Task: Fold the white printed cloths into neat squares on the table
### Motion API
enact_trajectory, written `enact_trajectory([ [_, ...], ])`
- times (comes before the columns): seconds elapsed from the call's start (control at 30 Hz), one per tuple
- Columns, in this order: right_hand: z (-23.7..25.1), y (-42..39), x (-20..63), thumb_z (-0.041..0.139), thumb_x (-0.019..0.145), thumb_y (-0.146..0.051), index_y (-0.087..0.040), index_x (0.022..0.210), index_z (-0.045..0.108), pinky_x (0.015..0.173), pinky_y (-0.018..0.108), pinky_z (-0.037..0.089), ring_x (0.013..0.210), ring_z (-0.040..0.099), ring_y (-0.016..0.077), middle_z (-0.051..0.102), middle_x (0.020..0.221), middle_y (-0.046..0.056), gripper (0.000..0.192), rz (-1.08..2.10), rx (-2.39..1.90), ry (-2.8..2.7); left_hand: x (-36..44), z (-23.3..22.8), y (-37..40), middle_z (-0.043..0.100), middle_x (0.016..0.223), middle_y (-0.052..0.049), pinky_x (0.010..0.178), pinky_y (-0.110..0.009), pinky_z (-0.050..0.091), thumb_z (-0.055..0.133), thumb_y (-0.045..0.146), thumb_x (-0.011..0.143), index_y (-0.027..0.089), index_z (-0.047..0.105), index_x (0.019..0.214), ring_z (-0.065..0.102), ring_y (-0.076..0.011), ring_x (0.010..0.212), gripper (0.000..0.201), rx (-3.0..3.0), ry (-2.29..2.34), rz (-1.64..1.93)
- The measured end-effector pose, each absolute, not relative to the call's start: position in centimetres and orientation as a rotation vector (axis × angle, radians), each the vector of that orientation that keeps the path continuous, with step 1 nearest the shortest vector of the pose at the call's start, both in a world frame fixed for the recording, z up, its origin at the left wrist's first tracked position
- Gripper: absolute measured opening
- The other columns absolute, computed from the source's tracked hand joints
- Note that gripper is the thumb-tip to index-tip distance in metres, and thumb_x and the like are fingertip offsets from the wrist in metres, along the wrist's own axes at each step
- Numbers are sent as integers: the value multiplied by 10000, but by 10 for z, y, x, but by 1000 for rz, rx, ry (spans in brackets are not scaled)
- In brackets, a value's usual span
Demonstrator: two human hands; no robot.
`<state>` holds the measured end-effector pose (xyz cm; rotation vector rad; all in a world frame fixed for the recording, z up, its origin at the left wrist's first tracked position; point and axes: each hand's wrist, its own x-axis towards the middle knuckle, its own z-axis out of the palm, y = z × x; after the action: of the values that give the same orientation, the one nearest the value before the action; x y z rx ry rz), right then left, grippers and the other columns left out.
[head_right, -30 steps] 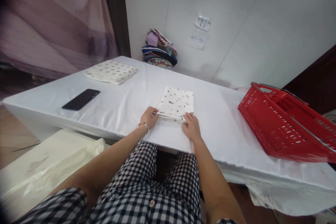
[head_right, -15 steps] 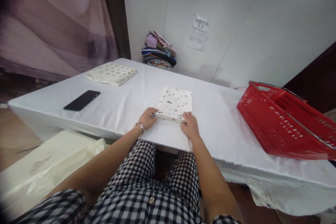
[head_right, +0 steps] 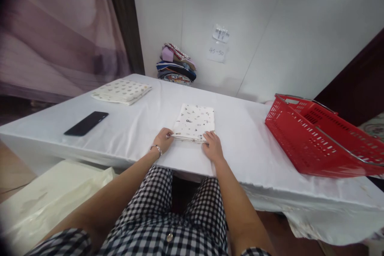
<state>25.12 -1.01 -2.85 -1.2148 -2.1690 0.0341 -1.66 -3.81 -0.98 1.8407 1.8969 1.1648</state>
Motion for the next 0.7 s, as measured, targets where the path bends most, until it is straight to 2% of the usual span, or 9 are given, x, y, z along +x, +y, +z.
enact_trajectory([
  [0.07,-28,-10,251,492,738,-167,-168,1187,583,1049,463,315,1256,383,269,534,1279,78,458,32,-1220,-2171,-16,-8,-40,585,961,-58,842,-309,473,490,100,708,181,582,847,562,-180,913,186,1988,1919,1158],
  [0.13,-28,-10,250,497,732,-167,-169,1191,580,1050,458,313,1254,384,269,530,1284,76,466,35,-1223,-2175,-13,-7,-42,575,1118,-89,939,-357,421,483,106,721,173,592,968,513,-218,1074,278,2212,1898,1125],
  [0.2,-28,-10,249,499,728,-166,-167,1192,578,1050,453,310,1253,384,269,525,1289,79,471,34,-1227,-2177,-8,-7,-44,504,1288,-97,1017,-407,345,484,122,736,174,552,1129,418,-243,1218,402,2449,1805,1023],
  [0.27,-27,-11,248,497,725,-162,-163,1192,577,1048,449,306,1255,381,269,524,1290,83,473,27,-1234,-2181,-4,-8,-44,447,1367,-86,1063,-445,275,481,156,768,182,495,1235,352,-245,1286,468,2620,1681,857],
  [0.4,-23,-14,245,481,730,-146,-181,1195,570,1049,480,269,1263,374,269,522,1294,82,475,14,-1323,-2164,2,-11,-39,506,1328,-53,1078,-475,236,425,247,859,220,495,1253,400,-219,1265,400,2679,1609,633],
  [0.53,-22,-19,245,447,739,-108,-194,1203,557,1065,507,201,1275,365,251,518,1302,71,485,28,-1398,-2132,7,-10,-34,573,1253,-48,1076,-458,246,367,320,905,224,571,1163,457,-200,1217,342,2641,1666,722],
  [0.7,-10,-20,239,412,815,-162,-169,1206,549,1079,510,165,1282,361,242,514,1305,91,414,30,-1406,-2078,20,-10,-28,502,1332,-59,1078,-488,233,386,351,896,217,525,1228,400,-228,1266,384,2698,1658,701],
])
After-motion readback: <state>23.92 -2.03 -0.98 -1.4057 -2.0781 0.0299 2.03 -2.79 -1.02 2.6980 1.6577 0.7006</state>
